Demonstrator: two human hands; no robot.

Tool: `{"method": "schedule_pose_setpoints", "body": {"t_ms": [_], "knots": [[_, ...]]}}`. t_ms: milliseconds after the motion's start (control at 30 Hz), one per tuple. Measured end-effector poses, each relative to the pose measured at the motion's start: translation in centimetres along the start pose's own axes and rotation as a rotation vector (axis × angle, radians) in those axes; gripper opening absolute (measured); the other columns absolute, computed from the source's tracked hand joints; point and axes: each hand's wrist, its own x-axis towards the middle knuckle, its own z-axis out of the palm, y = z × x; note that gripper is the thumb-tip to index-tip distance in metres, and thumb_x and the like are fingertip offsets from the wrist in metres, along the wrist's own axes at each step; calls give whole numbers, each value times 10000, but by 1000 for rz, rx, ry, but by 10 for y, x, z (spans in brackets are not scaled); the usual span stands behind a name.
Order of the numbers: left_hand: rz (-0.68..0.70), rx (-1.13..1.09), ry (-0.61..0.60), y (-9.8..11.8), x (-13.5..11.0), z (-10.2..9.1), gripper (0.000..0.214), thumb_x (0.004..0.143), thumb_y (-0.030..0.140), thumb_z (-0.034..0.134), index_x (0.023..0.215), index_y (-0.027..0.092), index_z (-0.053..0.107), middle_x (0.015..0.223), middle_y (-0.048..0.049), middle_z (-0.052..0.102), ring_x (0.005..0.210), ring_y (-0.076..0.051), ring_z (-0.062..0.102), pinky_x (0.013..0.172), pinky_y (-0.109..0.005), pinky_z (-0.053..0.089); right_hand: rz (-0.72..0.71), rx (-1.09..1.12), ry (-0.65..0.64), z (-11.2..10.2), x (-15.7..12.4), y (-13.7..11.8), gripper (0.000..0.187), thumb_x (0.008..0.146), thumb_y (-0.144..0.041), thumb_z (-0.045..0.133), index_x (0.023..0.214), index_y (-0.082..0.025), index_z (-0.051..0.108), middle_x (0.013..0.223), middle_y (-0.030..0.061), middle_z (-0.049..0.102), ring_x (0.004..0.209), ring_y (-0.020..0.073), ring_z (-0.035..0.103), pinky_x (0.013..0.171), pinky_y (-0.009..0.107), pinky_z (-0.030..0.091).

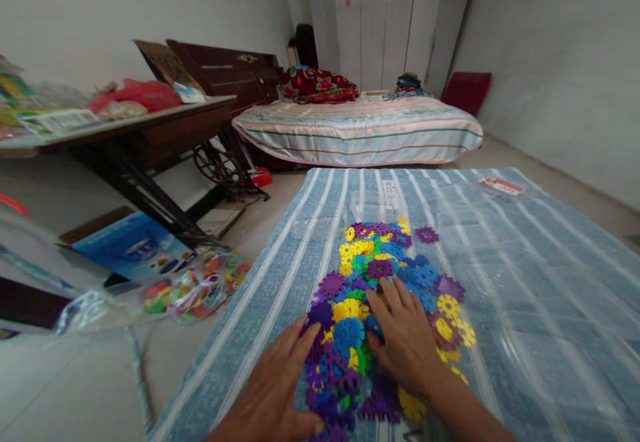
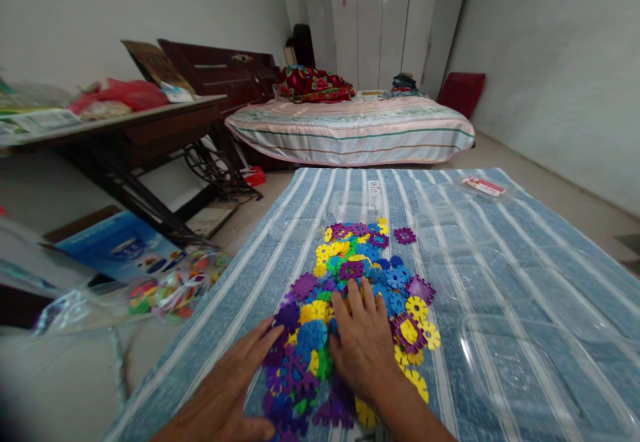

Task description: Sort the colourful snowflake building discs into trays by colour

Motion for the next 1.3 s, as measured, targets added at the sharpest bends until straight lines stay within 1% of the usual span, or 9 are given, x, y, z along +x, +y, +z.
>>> {"method": "schedule_pose_setpoints", "body": {"t_ms": [133, 233, 367, 533, 700, 900, 1033, 1133, 1300], "knots": [[-10, -6, 103, 17, 4, 13, 987, 578, 409, 752, 1441, 278, 291, 1519, -103, 249, 1365, -359, 267, 1107, -515, 262, 107, -4, 72, -3, 25, 17, 433, 836, -289, 489, 1248, -164, 535, 1265, 149, 525, 1217, 289, 439, 967, 413, 401], [-2, -60, 125, 27, 16, 15, 950, 581, 374, 746, 1428, 285, 326, 1502, -93, 296, 1354, -345, 297, 1109, -495, 275, 173, 41, 106, -8, 39, 37, 417, 853, -316, 474, 1245, -180, 522, 1157, 132, 582, 1081, 259, 537, 882, 374, 449], [-31, -157, 169, 39, 36, 18, 930, 553, 298, 743, 1406, 241, 378, 1485, -108, 329, 1351, -343, 303, 1118, -490, 267, 313, 147, 160, -12, 41, 66, 462, 855, -411, 472, 1257, -186, 503, 1133, 110, 606, 1041, 250, 563, 866, 376, 444], [-51, -311, 247, 63, 57, 25, 910, 569, 229, 687, 1414, 198, 350, 1505, -127, 270, 1381, -327, 244, 1135, -489, 238, 519, 310, 132, -12, 32, 91, 643, 815, -566, 466, 1329, -181, 437, 1182, 121, 605, 1026, 272, 588, 840, 404, 457], [-70, -487, 311, 94, 85, 24, 899, 560, 175, 648, 1401, 139, 334, 1483, -142, 290, 1386, -299, 236, 1160, -446, 199, 492, 394, 157, -10, 25, 91, 673, 782, -568, 505, 1327, -176, 451, 1237, 120, 584, 1111, 278, 557, 919, 430, 433], [43, -644, 404, 117, 126, 26, 893, 561, 168, 652, 1392, 176, 327, 1474, -119, 303, 1373, -286, 260, 1145, -454, 232, 418, 628, 230, -6, 23, 84, 591, 798, -541, 516, 1298, -225, 496, 1235, 83, 600, 1116, 259, 562, 949, 438, 430], [145, -704, 338, 125, 152, 22, 848, 563, 157, 651, 1366, 181, 381, 1436, -100, 380, 1332, -282, 337, 1130, -438, 269, 417, 873, 258, -10, 25, 86, 549, 839, -539, 461, 1242, -179, 557, 1248, 88, 597, 1159, 243, 535, 1010, 414, 390], [266, -720, 273, 129, 169, 13, 814, 571, 130, 624, 1354, 185, 407, 1430, -88, 401, 1320, -274, 364, 1112, -426, 302, 456, 1018, 255, -15, 25, 87, 542, 836, -564, 452, 1191, -183, 603, 1185, 67, 640, 1103, 245, 572, 974, 401, 426], [418, -606, 232, 126, 183, -17, 656, 614, 130, 588, 1264, 189, 524, 1404, -75, 451, 1301, -258, 399, 1099, -420, 319, 494, 1040, 286, -22, 22, 86, 523, 835, -565, 458, 1135, -178, 640, 1113, 71, 672, 1042, 252, 598, 938, 409, 453]]}}
